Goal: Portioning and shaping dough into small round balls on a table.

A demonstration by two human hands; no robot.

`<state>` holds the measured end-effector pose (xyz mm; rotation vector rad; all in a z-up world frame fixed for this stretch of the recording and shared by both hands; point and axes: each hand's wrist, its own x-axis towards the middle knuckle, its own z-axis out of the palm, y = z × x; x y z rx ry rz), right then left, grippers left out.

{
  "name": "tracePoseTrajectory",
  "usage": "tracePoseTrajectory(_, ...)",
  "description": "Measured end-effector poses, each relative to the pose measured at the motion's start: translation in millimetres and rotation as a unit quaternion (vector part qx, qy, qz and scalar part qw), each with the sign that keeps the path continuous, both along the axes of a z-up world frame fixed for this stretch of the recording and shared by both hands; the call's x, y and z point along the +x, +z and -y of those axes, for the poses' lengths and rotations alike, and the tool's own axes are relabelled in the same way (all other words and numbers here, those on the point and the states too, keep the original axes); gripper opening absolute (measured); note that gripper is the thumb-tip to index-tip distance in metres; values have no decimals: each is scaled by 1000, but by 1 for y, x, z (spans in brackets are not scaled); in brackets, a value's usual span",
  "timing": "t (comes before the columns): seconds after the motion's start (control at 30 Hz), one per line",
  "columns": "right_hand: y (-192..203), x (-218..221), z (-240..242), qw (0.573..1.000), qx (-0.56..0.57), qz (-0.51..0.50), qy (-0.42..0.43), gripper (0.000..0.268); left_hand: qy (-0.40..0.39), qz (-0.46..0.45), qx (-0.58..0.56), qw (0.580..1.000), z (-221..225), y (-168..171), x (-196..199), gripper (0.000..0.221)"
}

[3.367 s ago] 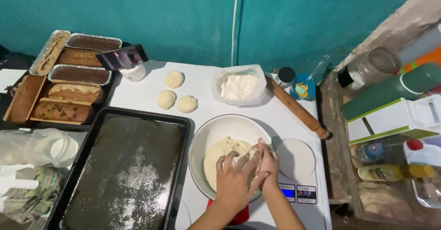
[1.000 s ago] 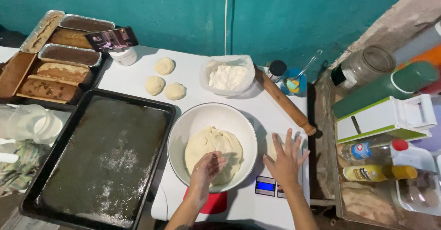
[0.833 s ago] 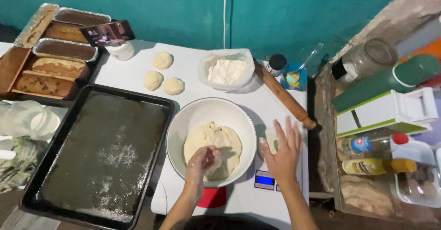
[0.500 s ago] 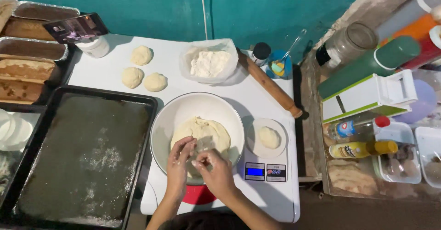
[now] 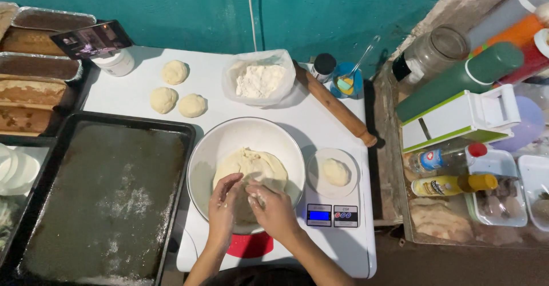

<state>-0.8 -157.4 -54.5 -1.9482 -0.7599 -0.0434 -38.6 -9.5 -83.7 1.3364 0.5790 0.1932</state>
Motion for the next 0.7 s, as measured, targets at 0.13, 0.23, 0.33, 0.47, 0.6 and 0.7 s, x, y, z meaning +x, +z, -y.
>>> tracePoseTrajectory(0.13,5,7,21,985,22,-160,-66,28,-31,37,16,999,2,-1,0,27)
tracePoseTrajectory(0.23,-16,12,52,969,66,-192,-137,26,-52,20,25,998,7,2,1,25)
tracePoseTrajectory(0.33,-10,28,78,963,51,-130,-231,27,-55,18,27,998,6,-8,4,25)
tracePoseTrajectory(0.47,8,49,104,929,-152,99,-324,60,-52,45,32,997,6,-10,4,28)
tracePoseTrajectory(0.6,-59,72,142,919,-214,112,-312,70,-22,-5,-29,999,20,-3,7,24)
tracePoseTrajectory(0.7,-97,92,166,927,-123,-120,-333,59,-23,-22,-23,999,25,-20,4,25)
